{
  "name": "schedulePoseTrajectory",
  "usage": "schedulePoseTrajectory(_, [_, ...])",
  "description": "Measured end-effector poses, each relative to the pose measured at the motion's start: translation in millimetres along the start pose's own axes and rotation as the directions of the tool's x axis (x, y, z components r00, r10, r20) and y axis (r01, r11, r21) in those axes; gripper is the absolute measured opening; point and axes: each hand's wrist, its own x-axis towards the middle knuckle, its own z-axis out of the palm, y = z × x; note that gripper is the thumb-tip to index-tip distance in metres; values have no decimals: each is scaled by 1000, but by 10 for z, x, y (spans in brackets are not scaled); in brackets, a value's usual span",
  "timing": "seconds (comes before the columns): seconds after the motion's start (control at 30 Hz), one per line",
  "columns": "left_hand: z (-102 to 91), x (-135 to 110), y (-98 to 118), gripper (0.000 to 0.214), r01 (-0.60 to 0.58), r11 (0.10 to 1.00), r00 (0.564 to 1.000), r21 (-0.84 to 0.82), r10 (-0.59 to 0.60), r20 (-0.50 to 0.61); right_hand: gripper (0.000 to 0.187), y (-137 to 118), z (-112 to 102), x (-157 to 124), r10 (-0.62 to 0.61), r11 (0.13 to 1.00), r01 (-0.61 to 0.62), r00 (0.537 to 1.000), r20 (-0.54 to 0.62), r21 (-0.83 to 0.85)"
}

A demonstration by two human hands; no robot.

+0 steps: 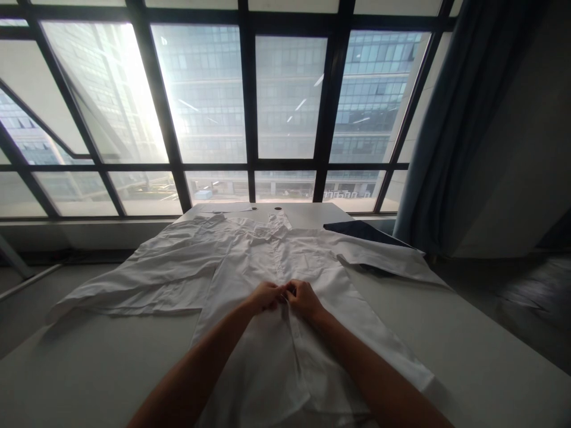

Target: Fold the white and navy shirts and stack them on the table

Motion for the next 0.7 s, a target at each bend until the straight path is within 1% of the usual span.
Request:
schedulePoseTrajectory(0.07, [-15, 0, 11, 40, 22, 1000, 1000, -2, -22, 5, 12, 2, -10, -2, 13, 1000, -13, 1000, 4, 12])
schedulePoseTrajectory(0.13, [-9, 10, 8, 36, 10, 1000, 1000, -7, -10, -7, 12, 4, -12, -6, 19, 1000, -19, 1000, 4, 13])
schedulePoseTrajectory(0.2, [16, 33, -6, 36, -17, 1000, 999, -13, 16, -42, 12, 2, -7, -10, 17, 1000, -17, 1000, -5, 0])
schedulePoseTrajectory(0.33, [81, 102, -59, 38, -67, 998, 992, -6, 66, -108, 13, -20, -12, -25, -26, 997, 24, 999, -22, -72])
schedulePoseTrajectory(0.47, [107, 147, -114, 36, -119, 992, 983, 30, 122, -139, 16, -38, -42, -30, -74, 985, 73, 997, 3, -155])
schedulePoseTrajectory(0.53, [104, 144, -127, 37, -143, 988, 979, 54, 150, -140, 17, -33, -48, -21, -55, 985, 55, 998, 9, -162])
schedulePoseTrajectory(0.7, [86, 100, -108, 35, -191, 973, 972, 128, 206, -116, 17, 20, -31, 11, 69, 994, -69, 998, -5, -84])
